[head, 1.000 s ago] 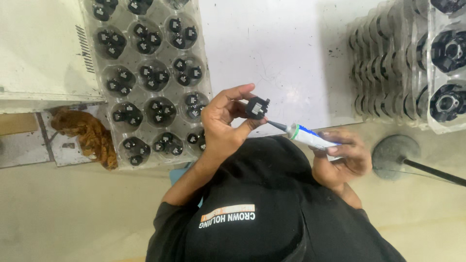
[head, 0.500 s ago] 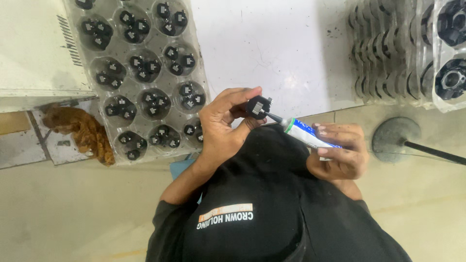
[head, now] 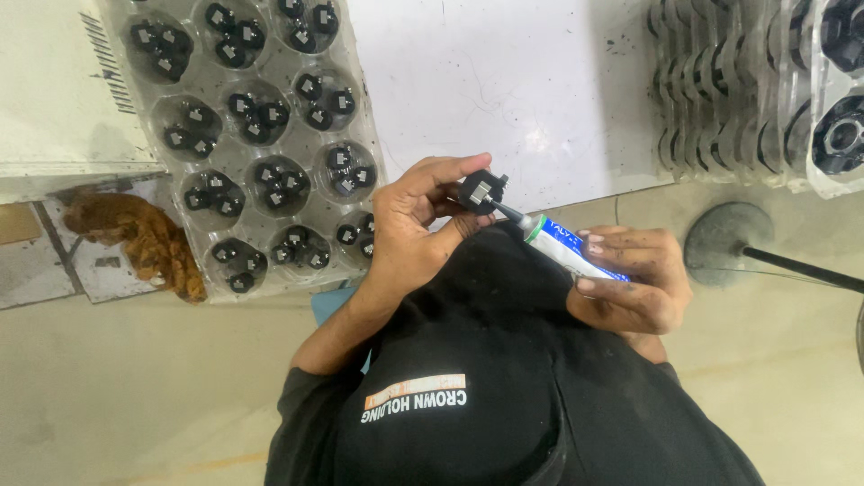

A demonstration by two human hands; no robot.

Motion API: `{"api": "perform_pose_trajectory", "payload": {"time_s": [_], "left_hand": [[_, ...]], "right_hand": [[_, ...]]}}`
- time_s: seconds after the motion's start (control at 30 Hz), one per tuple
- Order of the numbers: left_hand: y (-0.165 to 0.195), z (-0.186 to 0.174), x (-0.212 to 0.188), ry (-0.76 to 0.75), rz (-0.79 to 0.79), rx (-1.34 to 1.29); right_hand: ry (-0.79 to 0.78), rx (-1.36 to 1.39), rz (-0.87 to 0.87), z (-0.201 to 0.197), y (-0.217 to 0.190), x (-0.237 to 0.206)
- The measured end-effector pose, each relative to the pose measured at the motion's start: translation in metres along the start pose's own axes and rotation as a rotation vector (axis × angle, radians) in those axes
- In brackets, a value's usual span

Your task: The person holds a small black plug component in one hand and an adhesive tube in the other, squeezing adhesive onto the component's surface. They periodically wipe the tube nozzle with a cloth and place finished components into a plastic tray, working through the tray one component at a time.

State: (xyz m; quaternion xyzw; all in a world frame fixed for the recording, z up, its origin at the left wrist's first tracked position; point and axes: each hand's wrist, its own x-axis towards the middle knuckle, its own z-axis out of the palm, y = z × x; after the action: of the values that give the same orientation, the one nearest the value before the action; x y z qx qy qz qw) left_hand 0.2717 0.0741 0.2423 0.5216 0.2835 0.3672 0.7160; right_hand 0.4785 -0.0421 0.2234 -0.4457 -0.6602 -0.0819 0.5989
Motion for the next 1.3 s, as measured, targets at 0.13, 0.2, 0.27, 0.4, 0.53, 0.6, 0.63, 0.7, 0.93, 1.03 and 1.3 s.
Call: {"api": "perform_pose_trajectory", "payload": {"time_s": [0.13, 0.2, 0.27, 0.4, 0.53, 0.6, 0.63, 0.7, 0.93, 1.03, 1.3], "left_hand": [[-0.001, 0.0, 0.002, -0.001, 0.004, 0.015], [-0.002, 0.0, 0.002, -0.003, 0.016, 0.017], [-0.003, -0.001, 0.002, 0.0, 0.013, 0.011], [-0.008, -0.003, 0.001, 0.01, -0.001, -0.012], [-0.017, -0.001, 0.0, 0.046, -0.018, -0.074], [-0.024, 0.002, -0.001, 0.076, -0.043, -0.108], [-0.027, 0.005, -0.001, 0.09, -0.054, -0.124], [-0.034, 0.009, -0.003, 0.075, -0.072, -0.208], [-0.048, 0.011, -0.008, 0.023, -0.221, -0.393], [-0.05, 0.01, -0.008, -0.022, -0.169, -0.457], [-0.056, 0.01, -0.008, -0.06, -0.169, -0.487]], "right_hand": [[0.01, 0.005, -0.001, 0.0, 0.001, -0.001], [-0.005, -0.005, -0.006, -0.001, 0.002, -0.002], [-0.011, -0.012, -0.024, -0.001, 0.003, -0.003], [-0.011, -0.012, 0.034, 0.001, 0.002, -0.005], [-0.037, -0.005, 0.035, 0.0, 0.003, -0.004], [-0.063, -0.01, 0.036, -0.003, 0.005, -0.004], [-0.079, -0.01, 0.048, -0.005, 0.005, -0.005], [-0.093, -0.006, 0.081, -0.008, 0.007, -0.008], [0.066, 0.075, 0.148, -0.006, 0.018, -0.022], [-0.004, 0.093, 0.101, -0.012, 0.022, -0.021], [-0.051, 0.049, 0.088, -0.01, 0.019, -0.016]]}}
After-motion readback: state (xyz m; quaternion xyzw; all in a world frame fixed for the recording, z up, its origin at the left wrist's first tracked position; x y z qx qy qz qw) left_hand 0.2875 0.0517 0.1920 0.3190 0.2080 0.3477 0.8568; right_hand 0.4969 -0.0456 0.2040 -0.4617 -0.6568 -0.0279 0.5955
